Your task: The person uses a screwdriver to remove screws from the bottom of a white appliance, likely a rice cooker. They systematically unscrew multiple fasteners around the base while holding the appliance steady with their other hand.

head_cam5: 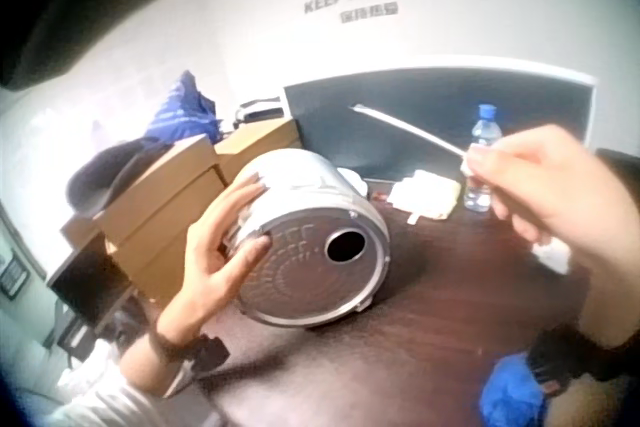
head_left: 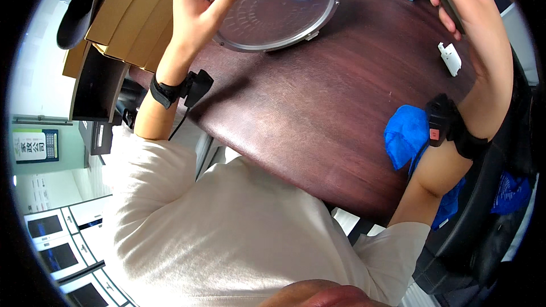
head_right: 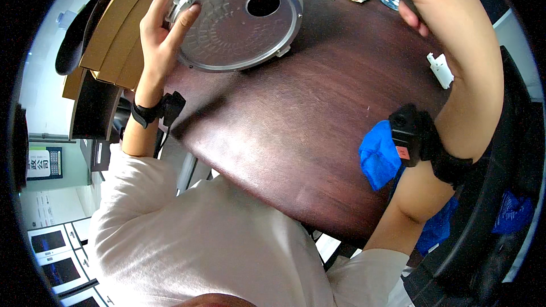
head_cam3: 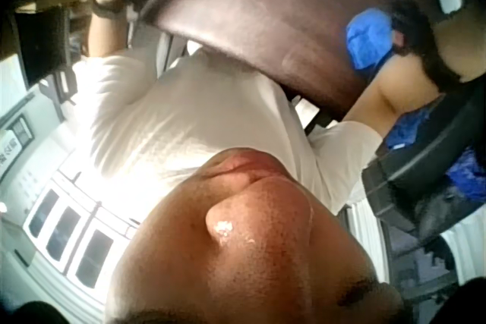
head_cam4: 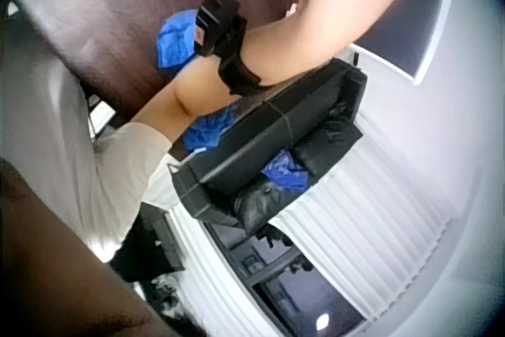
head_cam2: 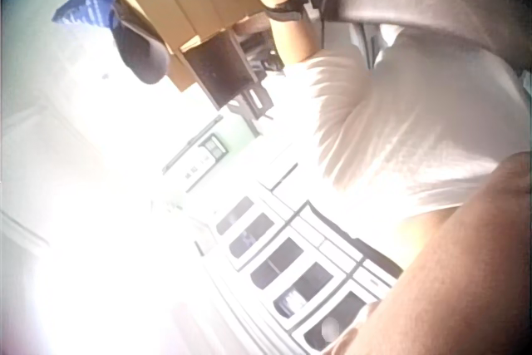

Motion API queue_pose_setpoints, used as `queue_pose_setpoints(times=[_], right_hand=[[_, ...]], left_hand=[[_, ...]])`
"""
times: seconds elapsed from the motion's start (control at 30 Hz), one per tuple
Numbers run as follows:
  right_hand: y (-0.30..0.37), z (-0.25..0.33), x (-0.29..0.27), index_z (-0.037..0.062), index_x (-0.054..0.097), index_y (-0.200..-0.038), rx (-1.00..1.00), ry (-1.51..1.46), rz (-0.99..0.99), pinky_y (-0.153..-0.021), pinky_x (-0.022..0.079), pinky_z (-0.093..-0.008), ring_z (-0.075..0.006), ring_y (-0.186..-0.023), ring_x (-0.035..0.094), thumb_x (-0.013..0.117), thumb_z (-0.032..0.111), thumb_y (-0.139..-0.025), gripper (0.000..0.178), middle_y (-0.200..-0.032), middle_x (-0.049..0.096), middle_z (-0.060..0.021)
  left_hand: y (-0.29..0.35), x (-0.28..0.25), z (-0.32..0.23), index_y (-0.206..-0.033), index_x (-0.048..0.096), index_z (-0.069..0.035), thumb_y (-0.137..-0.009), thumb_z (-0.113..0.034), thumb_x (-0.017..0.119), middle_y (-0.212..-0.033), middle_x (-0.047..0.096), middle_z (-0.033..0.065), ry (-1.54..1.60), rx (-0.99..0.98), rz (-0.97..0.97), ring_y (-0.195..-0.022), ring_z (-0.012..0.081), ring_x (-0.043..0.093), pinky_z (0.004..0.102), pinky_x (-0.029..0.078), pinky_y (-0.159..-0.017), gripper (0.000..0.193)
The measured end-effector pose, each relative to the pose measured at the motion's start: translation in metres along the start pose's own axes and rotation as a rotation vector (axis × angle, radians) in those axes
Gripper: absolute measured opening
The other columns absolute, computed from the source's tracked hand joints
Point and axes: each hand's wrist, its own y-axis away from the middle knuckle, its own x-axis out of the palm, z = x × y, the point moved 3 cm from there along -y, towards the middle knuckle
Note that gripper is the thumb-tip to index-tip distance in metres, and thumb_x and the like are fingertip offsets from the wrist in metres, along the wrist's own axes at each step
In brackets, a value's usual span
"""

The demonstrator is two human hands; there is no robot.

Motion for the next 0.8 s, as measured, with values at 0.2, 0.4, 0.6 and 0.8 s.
queue_pose_setpoints(times=[0.2,0.4,0.6,0.8], right_hand=[[-0.002,-0.003,0.004,0.0030,0.064,-0.098,-0.005,0.003,0.021,-0.040,0.029,-0.0155,-0.0005,-0.045,0.040,0.053,0.040,-0.098,0.038,-0.066,0.051,0.0033],[-0.005,-0.005,0.004,0.0031,0.064,-0.100,-0.012,0.012,0.035,-0.041,0.028,-0.0155,0.0001,-0.045,0.039,0.053,0.042,-0.098,0.041,-0.068,0.050,0.0036],[-0.004,0.008,0.012,0.0060,0.062,-0.089,0.045,0.049,0.050,-0.040,0.027,-0.0168,-0.0003,-0.044,0.039,0.055,0.046,-0.096,0.041,-0.064,0.048,0.0046],[0.003,0.017,0.018,0.0047,0.065,-0.079,0.013,0.104,0.099,-0.043,0.036,-0.0210,-0.0051,-0.047,0.047,0.061,0.042,-0.093,0.040,-0.058,0.051,0.0032]], left_hand=[[0.012,0.004,-0.006,-0.127,0.056,0.003,-0.084,-0.011,0.070,-0.136,0.052,0.0230,-0.021,-0.012,-0.084,-0.131,0.0314,0.046,0.0387,0.036,-0.107,0.047],[0.007,0.013,-0.002,-0.125,0.057,0.003,-0.084,-0.012,0.071,-0.134,0.054,0.0235,0.006,0.042,-0.125,-0.129,0.0319,0.048,0.0390,0.036,-0.107,0.046],[0.004,0.030,-0.005,-0.125,0.058,0.002,-0.082,-0.012,0.074,-0.133,0.054,0.0240,-0.011,0.038,-0.196,-0.128,0.0331,0.050,0.0396,0.039,-0.105,0.048],[-0.010,0.031,-0.003,-0.128,0.055,-0.005,-0.083,-0.027,0.073,-0.133,0.053,0.0165,-0.127,0.056,-0.069,-0.126,0.0313,0.050,0.0421,0.033,-0.110,0.053]])
